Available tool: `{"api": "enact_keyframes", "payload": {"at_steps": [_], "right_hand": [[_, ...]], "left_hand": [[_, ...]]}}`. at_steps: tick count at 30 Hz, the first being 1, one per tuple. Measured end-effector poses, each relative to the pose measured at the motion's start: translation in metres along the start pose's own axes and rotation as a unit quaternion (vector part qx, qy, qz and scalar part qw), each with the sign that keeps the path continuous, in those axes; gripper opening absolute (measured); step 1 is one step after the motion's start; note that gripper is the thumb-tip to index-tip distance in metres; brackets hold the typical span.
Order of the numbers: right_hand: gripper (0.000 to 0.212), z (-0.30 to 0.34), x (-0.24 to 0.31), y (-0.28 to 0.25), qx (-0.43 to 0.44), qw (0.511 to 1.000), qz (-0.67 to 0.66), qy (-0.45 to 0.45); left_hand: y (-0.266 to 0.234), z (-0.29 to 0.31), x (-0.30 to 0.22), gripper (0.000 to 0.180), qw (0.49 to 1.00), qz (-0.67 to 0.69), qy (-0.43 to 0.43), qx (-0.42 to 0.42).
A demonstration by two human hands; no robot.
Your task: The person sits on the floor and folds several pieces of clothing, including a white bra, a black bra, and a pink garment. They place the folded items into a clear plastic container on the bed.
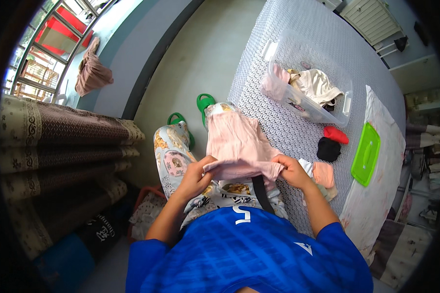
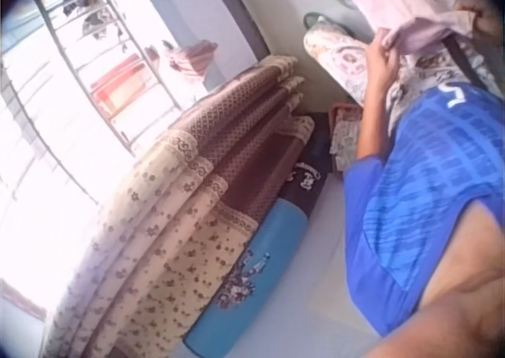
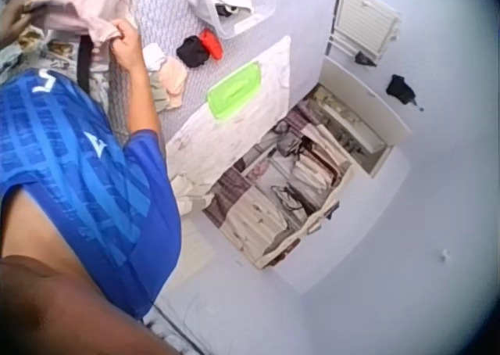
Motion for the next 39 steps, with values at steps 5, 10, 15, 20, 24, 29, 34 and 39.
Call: {"api": "enact_keyframes", "payload": {"at_steps": [5, 10, 15, 20, 24, 29, 34, 39], "right_hand": [[0.016, -0.015, -0.029, -0.007, -0.026, 0.997, 0.026, 0.066], [0.021, -0.016, -0.027, -0.011, -0.032, 0.997, 0.06, 0.044], [0.018, -0.01, -0.044, -0.023, 0.06, 0.986, 0.134, 0.084], [0.022, -0.027, -0.023, -0.041, -0.024, 0.986, 0.144, 0.076], [0.028, -0.088, -0.002, -0.042, -0.091, 0.983, 0.157, -0.009], [0.031, -0.155, -0.022, -0.013, -0.02, 0.996, 0.09, -0.019], [0.027, -0.169, -0.007, -0.016, 0.073, 0.98, 0.175, 0.054], [0.023, -0.148, 0.023, -0.01, 0.059, 0.983, 0.165, -0.053]], "left_hand": [[0.015, -0.024, 0.065, 0.027, 0.987, 0.036, -0.152, 0.021], [0.024, -0.02, 0.081, 0.029, 0.979, 0.152, -0.138, 0.003], [0.025, -0.016, 0.076, 0.037, 0.961, 0.216, -0.163, 0.054], [0.006, -0.016, 0.063, 0.039, 0.985, -0.126, -0.034, -0.111], [0.001, -0.038, 0.028, 0.032, 0.974, -0.174, 0.101, -0.102], [0.064, -0.032, 0.0, 0.042, 0.922, -0.296, 0.225, 0.111], [0.044, -0.04, 0.027, 0.037, 0.976, -0.118, 0.173, 0.058], [-0.004, -0.083, 0.055, 0.042, 0.948, -0.172, 0.092, -0.251]]}}
Point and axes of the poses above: each hand's wrist, its own z-axis away from the middle knuckle, its own y-axis out of the palm, x = y × z, the point moved 3 cm from there along -z, towards the middle knuckle, and after that the axes turned 1 degree about y, right-handed, at the moved point
